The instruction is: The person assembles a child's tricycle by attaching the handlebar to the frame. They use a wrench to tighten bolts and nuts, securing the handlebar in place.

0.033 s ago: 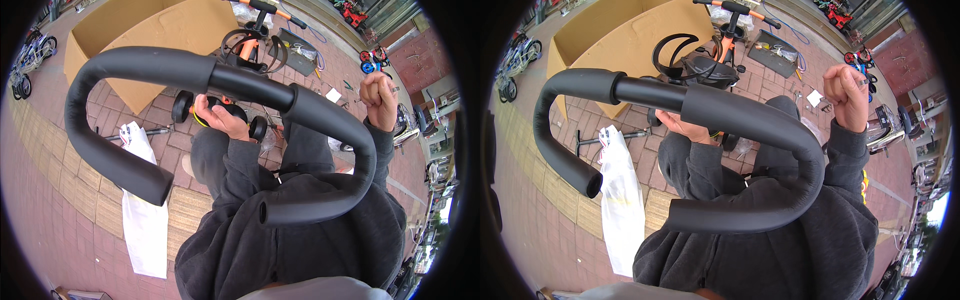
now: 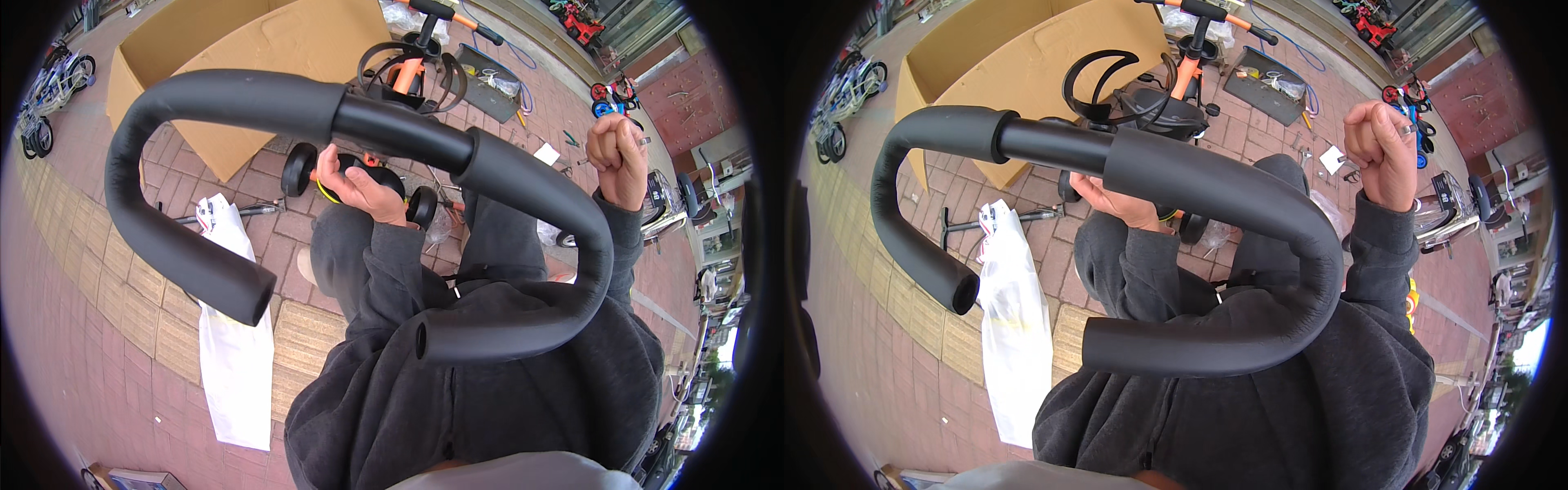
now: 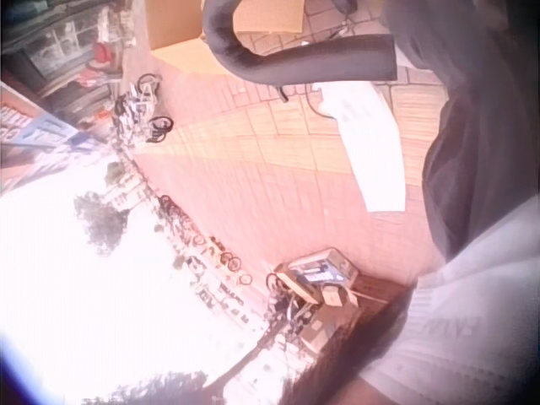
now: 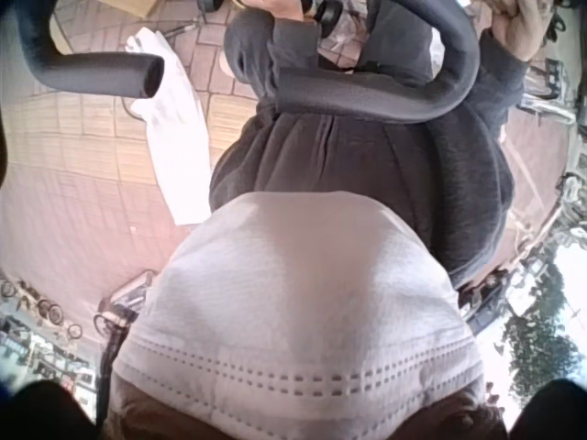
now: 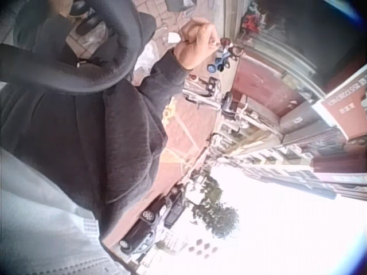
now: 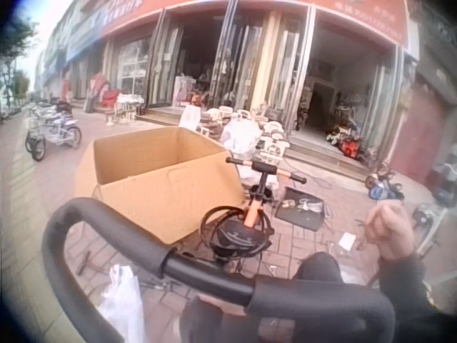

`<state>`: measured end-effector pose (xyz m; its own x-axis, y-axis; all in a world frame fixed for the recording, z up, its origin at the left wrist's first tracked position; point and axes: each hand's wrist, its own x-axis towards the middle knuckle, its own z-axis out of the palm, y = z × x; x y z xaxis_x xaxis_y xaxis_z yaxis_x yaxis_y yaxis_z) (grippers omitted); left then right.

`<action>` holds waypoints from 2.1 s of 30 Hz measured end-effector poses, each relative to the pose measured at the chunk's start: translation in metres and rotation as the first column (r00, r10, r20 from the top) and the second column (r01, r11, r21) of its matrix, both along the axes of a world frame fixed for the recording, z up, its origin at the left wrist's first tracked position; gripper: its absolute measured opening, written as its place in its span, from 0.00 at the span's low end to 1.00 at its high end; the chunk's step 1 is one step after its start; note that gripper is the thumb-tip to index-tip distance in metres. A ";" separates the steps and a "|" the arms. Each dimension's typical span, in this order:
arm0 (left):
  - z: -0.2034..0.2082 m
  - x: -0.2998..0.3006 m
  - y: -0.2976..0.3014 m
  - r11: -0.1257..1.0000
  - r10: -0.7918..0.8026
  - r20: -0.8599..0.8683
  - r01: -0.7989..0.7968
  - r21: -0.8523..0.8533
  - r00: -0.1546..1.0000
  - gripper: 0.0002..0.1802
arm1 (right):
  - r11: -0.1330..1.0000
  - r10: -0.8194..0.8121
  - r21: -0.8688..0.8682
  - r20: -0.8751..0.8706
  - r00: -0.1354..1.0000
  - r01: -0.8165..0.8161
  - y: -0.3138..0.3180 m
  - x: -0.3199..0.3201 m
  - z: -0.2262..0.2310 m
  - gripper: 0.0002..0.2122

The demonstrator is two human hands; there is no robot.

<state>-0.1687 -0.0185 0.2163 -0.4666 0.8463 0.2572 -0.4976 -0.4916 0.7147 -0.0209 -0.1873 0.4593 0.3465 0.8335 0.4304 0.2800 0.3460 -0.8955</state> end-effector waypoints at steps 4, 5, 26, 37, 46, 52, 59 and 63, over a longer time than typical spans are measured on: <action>-0.001 -0.001 0.001 0.999 0.042 -0.046 -0.042 -0.004 0.998 0.22 | 0.998 0.046 -0.041 -0.216 0.975 -0.056 0.006 0.037 -0.021 0.16; -0.001 -0.001 0.001 0.997 0.078 -0.075 -0.078 0.010 0.994 0.21 | 0.995 0.069 -0.055 -0.287 0.956 -0.088 0.008 0.049 -0.028 0.16; -0.116 0.074 -0.095 0.774 -0.425 -0.290 0.178 -0.608 0.857 0.08 | 0.577 -0.622 -0.804 -0.316 0.716 0.146 0.232 0.273 -0.534 0.06; -0.155 0.116 -0.107 0.445 -0.695 -0.184 0.215 -0.869 0.695 0.09 | 0.685 -0.251 -0.729 -0.227 0.941 0.007 0.288 0.296 -0.625 0.13; -0.165 0.135 -0.111 0.422 -0.735 -0.184 0.227 -0.878 0.652 0.11 | 0.700 -0.149 -0.712 -0.222 0.964 -0.055 0.274 0.310 -0.611 0.06; -0.164 0.148 -0.108 0.417 -0.812 -0.239 0.243 -0.876 0.532 0.11 | 0.602 0.019 -0.773 -0.236 0.971 -0.200 0.242 0.321 -0.556 0.09; -0.168 0.154 -0.080 0.521 -0.787 -0.319 0.291 -0.803 0.529 0.12 | 0.455 0.223 -0.655 -0.572 0.789 -0.604 0.242 0.284 -0.507 0.10; -0.175 0.146 -0.054 0.567 -0.717 -0.322 0.249 -0.785 0.619 0.12 | 0.522 0.226 -0.641 -0.533 0.816 -0.563 0.263 0.235 -0.495 0.11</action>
<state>-0.0227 -0.0722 0.0410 0.1141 0.9188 -0.3779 0.1022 0.3675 0.9244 0.2142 0.0758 -0.0356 -0.1298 0.8672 -0.4808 -0.0854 -0.4929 -0.8659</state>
